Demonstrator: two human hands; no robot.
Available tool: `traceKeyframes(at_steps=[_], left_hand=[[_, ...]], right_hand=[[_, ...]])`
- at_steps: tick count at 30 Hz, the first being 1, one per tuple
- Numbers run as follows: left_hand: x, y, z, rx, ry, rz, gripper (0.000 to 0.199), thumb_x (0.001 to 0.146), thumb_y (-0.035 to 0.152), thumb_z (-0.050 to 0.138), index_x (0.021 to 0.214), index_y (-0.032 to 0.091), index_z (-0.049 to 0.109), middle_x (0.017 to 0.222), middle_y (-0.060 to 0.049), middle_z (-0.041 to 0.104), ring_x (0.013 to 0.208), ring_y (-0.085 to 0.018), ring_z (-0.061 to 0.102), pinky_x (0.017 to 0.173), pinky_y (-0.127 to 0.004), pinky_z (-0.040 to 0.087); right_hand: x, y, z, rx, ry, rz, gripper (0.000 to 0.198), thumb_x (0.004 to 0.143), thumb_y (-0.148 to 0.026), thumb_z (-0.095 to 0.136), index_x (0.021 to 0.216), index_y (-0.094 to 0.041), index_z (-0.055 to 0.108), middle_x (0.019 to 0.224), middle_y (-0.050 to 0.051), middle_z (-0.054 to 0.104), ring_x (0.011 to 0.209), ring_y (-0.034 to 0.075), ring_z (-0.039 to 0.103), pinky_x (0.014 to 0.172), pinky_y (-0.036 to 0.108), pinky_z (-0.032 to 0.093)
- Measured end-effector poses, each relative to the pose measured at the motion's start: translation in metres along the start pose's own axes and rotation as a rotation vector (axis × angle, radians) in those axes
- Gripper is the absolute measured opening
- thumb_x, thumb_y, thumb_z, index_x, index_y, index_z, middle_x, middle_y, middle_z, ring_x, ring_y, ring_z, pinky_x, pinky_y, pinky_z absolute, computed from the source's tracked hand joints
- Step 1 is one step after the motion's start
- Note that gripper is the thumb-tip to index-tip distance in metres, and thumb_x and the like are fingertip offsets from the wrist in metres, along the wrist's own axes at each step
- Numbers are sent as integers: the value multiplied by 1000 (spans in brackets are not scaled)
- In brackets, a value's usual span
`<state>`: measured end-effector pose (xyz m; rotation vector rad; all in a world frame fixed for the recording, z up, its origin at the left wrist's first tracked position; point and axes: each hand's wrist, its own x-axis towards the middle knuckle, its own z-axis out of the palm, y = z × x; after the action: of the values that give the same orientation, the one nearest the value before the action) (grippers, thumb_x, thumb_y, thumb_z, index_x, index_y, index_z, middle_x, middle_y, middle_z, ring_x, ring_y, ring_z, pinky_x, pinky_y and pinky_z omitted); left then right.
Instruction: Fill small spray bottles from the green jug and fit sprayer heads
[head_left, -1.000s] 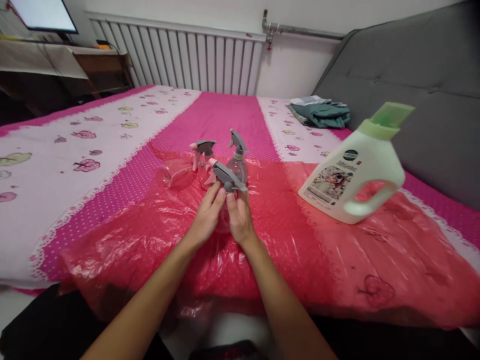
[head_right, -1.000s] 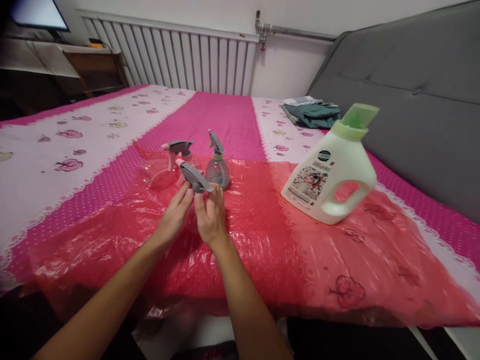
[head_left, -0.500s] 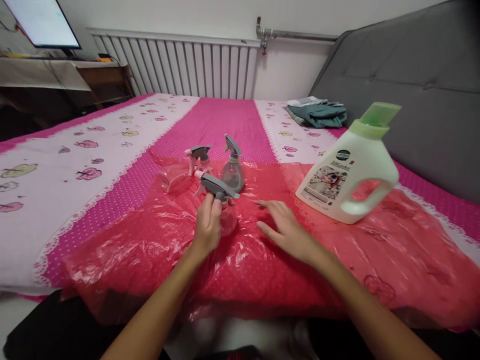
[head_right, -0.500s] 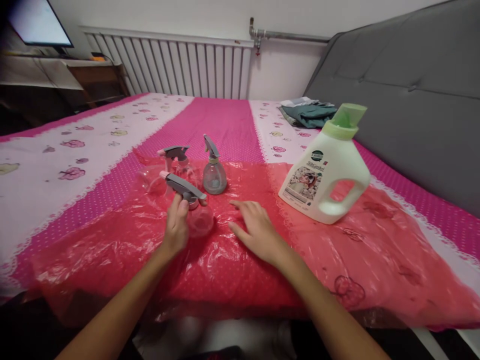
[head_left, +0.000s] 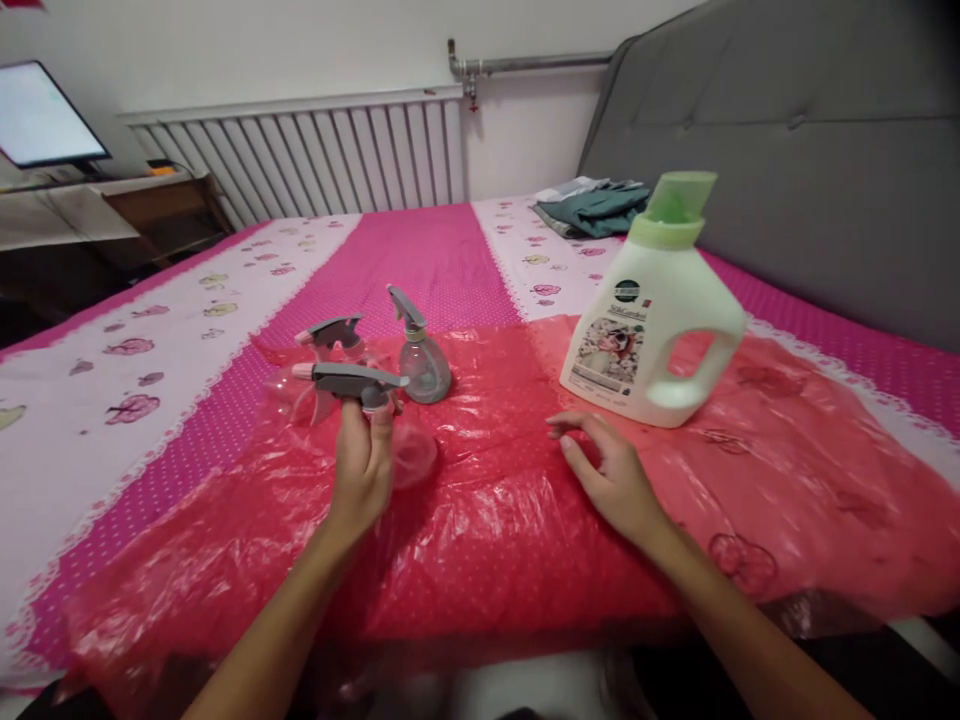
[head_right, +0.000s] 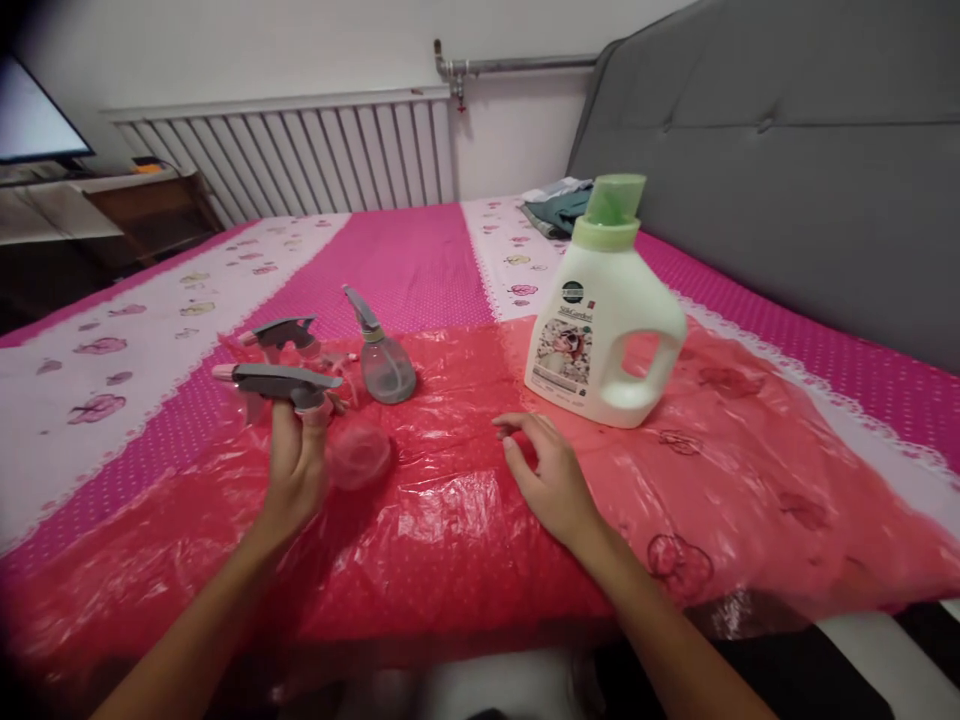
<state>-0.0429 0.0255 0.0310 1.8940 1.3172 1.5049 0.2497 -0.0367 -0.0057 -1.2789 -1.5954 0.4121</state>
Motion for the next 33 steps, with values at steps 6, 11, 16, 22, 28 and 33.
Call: traceKeyframes(at_steps=[6, 11, 16, 22, 28, 33], left_hand=[[8, -7, 5, 14, -114, 57, 49, 107, 71, 45, 110, 24, 57, 98, -3, 63, 91, -22, 61, 89, -39, 50], [9, -11, 1, -97, -120, 105, 42, 110, 64, 45, 114, 25, 59, 106, -5, 71, 101, -24, 67, 96, -41, 53], [7, -19, 0, -119, -172, 105, 40, 111, 62, 46, 119, 26, 60, 114, -6, 74, 110, -24, 69, 103, -43, 52], [-5, -23, 5, -153, -185, 129, 36, 113, 58, 46, 124, 26, 58, 119, -7, 74, 107, -23, 71, 100, -43, 53], [-15, -20, -3, -133, -198, 224, 37, 114, 56, 41, 130, 26, 55, 120, -8, 73, 107, -24, 72, 95, -42, 54], [-15, -22, -3, -109, -206, 222, 34, 115, 53, 43, 129, 25, 53, 120, -8, 72, 107, -24, 71, 97, -42, 53]], right_hand=[[7, -12, 4, 20, -110, -14, 21, 103, -30, 55, 114, -23, 71, 109, 7, 79, 107, 24, 73, 98, 44, 58], [19, -27, 37, 55, -256, -47, 26, 99, -25, 62, 124, -24, 71, 117, 7, 79, 112, 23, 74, 102, 43, 60], [20, -37, 94, 102, -281, -110, 48, 96, -25, 68, 143, -25, 62, 145, 10, 71, 138, 24, 65, 120, 48, 52], [12, -38, 104, 101, -249, -129, 43, 102, -23, 58, 144, -25, 63, 143, 10, 73, 134, 24, 67, 118, 50, 53], [19, -19, 85, 69, -341, -326, 57, 100, -7, 46, 147, -32, 65, 143, 2, 75, 133, 20, 67, 115, 45, 54], [22, -18, 83, -9, -337, -373, 56, 101, -8, 44, 148, -30, 65, 142, 2, 75, 130, 20, 67, 113, 44, 55]])
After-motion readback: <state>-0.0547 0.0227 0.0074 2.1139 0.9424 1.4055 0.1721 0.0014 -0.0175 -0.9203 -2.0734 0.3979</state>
